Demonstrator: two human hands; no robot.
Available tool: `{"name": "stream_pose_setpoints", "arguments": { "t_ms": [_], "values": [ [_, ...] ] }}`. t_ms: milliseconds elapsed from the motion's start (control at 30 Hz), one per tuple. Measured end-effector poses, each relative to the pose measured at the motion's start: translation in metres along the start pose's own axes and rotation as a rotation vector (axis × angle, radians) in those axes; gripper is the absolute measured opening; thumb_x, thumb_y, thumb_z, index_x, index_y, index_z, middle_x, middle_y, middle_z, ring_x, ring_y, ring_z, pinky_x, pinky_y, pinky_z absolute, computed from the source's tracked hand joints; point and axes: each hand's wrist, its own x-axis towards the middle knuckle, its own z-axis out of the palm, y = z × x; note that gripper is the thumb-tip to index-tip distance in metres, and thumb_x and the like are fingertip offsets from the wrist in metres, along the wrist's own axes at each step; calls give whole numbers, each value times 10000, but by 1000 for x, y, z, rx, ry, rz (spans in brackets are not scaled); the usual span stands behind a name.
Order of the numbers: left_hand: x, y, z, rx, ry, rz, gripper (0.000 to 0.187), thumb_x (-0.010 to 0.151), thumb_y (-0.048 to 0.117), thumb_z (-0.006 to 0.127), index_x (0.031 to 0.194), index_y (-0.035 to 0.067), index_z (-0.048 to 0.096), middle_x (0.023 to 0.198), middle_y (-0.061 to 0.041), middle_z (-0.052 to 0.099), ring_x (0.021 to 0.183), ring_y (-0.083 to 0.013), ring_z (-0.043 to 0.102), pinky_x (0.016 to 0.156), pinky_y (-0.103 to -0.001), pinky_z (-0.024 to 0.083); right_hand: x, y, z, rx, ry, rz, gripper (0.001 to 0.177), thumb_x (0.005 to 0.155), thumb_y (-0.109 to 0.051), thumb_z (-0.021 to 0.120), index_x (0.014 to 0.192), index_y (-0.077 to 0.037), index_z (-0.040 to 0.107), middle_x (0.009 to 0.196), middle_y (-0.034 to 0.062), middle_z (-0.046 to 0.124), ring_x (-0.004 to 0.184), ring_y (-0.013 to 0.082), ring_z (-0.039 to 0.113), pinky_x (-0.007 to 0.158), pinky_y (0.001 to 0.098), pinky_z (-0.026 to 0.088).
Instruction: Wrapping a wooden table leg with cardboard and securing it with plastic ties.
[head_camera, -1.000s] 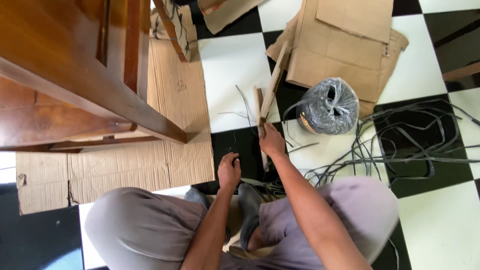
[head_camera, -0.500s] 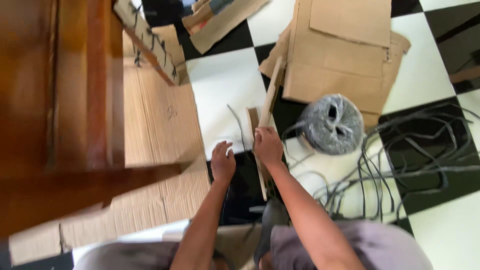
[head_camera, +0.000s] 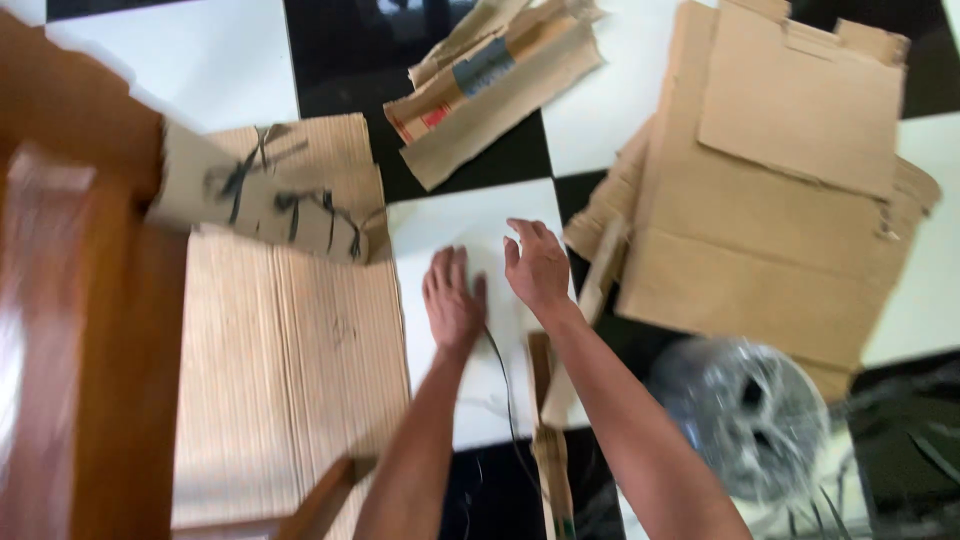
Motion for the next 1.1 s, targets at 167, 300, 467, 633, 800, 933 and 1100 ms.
{"name": "stream_pose_setpoints", "arguments": {
  "t_ms": [167,300,467,633,800,933,1100],
  "values": [
    [4,12,4,108,-57,-70,598,934,420,668,1433,135,500,1454,-121,498,1419,-319,443,1165,-494,343,89,-7,36,-81,118,-163,518,907,-74,736,1401,-96,581,1267,172,577,1164,408,613,930,526,552],
    [14,12,10,131,57,-17,609,904,410,675,1412,108,525,1423,-138,524,1384,-343,495,1120,-507,400,163,-29,50,-297,-15,-273,959,945,91,736,1694,-142,184,1717,182,119,1571,432,166,1229,585,283],
    [11,15,4,155,65,-26,578,948,454,592,1409,110,537,1446,-128,527,1397,-332,493,1138,-489,385,233,-40,62,-374,-363,-364,1041,884,7,769,1691,-235,157,1732,178,93,1578,460,78,1222,702,122],
    [21,23,-16,65,-134,-119,594,968,365,586,1455,50,454,1529,-133,463,1468,-321,380,1223,-491,272,297,-73,59,-172,-715,-164,1091,650,235,478,1592,-297,337,1687,47,219,1504,391,270,1241,679,47],
    [19,20,-14,49,-206,-141,604,978,378,571,1469,51,439,1552,-131,431,1491,-319,333,1233,-491,233,324,-47,94,-406,-479,-452,1238,609,184,657,1677,-216,176,1724,196,-61,1549,437,-115,1159,769,-79],
    [22,21,-15,21,-211,-142,591,980,361,578,1458,40,443,1555,-140,419,1495,-330,322,1233,-500,231,337,-44,101,-452,-606,-455,1374,506,131,723,1673,-197,77,1739,189,12,1559,419,-104,1157,766,-72],
    [24,23,-16,44,-150,-126,578,953,350,610,1433,56,476,1533,-133,453,1472,-329,370,1222,-497,269,324,-27,118,-463,-498,-555,947,663,-134,815,1534,-125,446,1280,236,592,1218,433,519,1188,723,-65]
  ]
}}
